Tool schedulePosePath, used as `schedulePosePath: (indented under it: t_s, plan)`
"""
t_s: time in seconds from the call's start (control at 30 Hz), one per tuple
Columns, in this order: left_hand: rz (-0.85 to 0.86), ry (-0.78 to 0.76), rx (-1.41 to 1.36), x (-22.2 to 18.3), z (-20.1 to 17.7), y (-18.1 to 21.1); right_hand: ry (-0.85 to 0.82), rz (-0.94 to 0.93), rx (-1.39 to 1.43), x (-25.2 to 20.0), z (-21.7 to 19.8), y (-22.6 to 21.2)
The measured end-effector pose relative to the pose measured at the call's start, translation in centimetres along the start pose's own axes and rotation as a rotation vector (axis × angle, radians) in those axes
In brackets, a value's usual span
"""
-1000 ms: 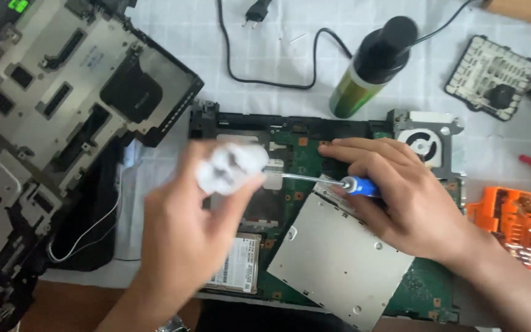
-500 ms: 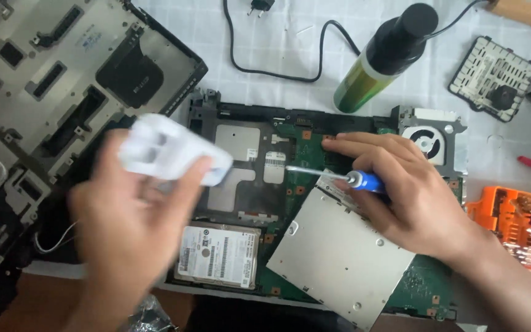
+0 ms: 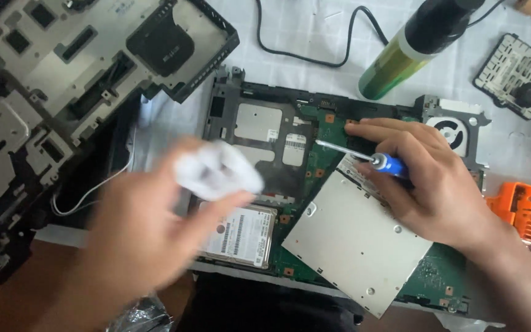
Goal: Installing internal components including a hard drive and optical drive into a laptop chassis using a screwdriver.
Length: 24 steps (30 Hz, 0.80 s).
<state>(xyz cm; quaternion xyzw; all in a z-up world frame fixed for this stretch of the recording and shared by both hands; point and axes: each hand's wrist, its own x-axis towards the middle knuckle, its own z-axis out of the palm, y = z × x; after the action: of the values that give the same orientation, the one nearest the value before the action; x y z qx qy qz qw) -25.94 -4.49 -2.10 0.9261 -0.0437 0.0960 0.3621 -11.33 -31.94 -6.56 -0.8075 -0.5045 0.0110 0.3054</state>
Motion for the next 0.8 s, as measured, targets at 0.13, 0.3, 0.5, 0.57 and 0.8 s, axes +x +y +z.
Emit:
schedulePosePath:
  t_s: [0.13,0.3,0.5,0.57,0.8]
  plan:
    - [0.018,0.179,0.119,0.7,0.7,-1.7,0.008,0.004,0.002,0.0,0.0,-0.1]
    - [0.005,-0.022,0.038,0.6,-0.6,-0.3,0.010,-0.018,-0.007,-0.1,-0.1,-0.1]
    - [-0.042,0.053,0.182,0.6,-4.9,-1.4,0.022,-0.024,-0.017,0.1,0.1,-0.3]
    - [-0.171,-0.164,0.031,0.3,-4.8,-2.3,0.017,-0.010,-0.015,0.1,0.1,-0.4]
    - [0.155,0.115,0.177,3.8,-1.0,-3.7,0.006,0.001,-0.031,0.0,0.2,-0.6]
